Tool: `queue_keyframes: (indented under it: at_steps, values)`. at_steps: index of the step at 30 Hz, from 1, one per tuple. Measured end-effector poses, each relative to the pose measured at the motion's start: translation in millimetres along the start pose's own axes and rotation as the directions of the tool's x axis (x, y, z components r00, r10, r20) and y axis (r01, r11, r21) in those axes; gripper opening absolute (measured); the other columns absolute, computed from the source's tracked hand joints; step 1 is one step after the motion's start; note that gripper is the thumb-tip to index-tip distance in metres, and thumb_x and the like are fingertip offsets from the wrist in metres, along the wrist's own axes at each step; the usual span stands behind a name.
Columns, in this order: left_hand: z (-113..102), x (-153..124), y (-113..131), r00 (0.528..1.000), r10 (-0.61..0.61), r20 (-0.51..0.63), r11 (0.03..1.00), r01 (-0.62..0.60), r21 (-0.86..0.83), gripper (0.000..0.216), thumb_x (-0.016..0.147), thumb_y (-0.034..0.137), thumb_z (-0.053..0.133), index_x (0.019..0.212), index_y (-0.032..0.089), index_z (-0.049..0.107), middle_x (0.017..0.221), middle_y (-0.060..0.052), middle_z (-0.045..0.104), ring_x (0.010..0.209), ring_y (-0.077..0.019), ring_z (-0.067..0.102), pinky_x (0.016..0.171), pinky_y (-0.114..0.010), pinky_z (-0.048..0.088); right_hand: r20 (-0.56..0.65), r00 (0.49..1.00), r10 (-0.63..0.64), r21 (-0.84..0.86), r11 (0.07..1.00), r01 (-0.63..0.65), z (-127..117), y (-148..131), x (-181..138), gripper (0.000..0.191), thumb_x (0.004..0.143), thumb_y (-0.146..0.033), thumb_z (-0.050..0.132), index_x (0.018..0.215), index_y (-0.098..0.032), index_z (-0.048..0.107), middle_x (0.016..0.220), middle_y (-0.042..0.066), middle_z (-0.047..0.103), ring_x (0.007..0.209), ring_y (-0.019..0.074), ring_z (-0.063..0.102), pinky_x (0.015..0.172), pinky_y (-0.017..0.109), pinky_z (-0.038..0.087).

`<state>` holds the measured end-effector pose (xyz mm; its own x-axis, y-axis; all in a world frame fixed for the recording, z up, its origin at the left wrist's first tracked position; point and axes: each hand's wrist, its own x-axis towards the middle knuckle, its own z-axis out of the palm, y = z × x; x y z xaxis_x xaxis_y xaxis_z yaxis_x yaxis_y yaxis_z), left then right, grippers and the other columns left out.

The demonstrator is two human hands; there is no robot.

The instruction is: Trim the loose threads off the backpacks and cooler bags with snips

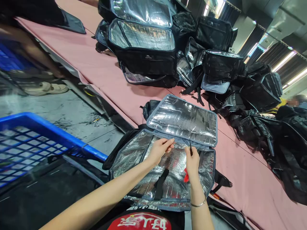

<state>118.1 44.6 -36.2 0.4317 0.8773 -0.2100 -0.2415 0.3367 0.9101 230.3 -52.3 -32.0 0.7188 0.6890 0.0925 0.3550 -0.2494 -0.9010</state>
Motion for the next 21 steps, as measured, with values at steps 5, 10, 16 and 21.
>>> queue_keyframes:
  at_steps: [5,10,16,21]
  values:
    - [1.2,-9.6,-1.5,0.999,0.041,-0.018,0.999,-0.040,0.037,0.036,0.064,0.049,0.064,0.057,0.014,0.058,0.051,0.000,0.056,0.044,-0.0076,0.043,0.043,-0.020,0.031,0.033,0.997,-0.069,-0.164,0.984,0.073,-8.7,-16.1,-27.5,0.034,0.082,-0.049,0.044,0.095,-0.019,0.053,0.070,-0.001,0.056,0.059,0.0124,0.048,0.058,0.023,0.037]
    - [2.5,-17.6,-4.4,0.998,0.060,-0.022,0.993,-0.058,0.099,0.037,0.067,0.049,0.062,0.054,0.014,0.057,0.049,0.001,0.056,0.044,-0.0078,0.043,0.045,-0.020,0.032,0.000,0.991,-0.134,-0.203,0.970,0.131,-7.9,-22.1,-31.8,0.031,0.078,-0.048,0.053,0.088,-0.018,0.056,0.070,0.000,0.059,0.060,0.0131,0.051,0.061,0.023,0.041]
    - [3.6,-22.4,-7.8,0.997,0.075,-0.028,0.987,-0.071,0.147,0.038,0.068,0.050,0.061,0.053,0.015,0.057,0.047,0.001,0.055,0.044,-0.0087,0.044,0.045,-0.021,0.034,0.035,0.966,-0.255,-0.228,0.939,0.256,-11.6,-23.8,-30.1,0.025,0.081,-0.041,0.050,0.081,-0.018,0.059,0.071,0.002,0.060,0.061,0.0125,0.052,0.059,0.022,0.042]
    - [2.8,-26.2,-7.8,0.994,0.103,-0.032,0.983,-0.096,0.158,0.037,0.068,0.049,0.061,0.054,0.015,0.057,0.049,0.000,0.057,0.044,-0.0088,0.045,0.044,-0.021,0.034,-0.060,0.977,-0.205,-0.178,0.965,0.192,-21.1,-21.0,-36.5,0.026,0.079,-0.043,0.052,0.080,-0.017,0.057,0.067,0.001,0.059,0.059,0.0125,0.053,0.058,0.022,0.043]
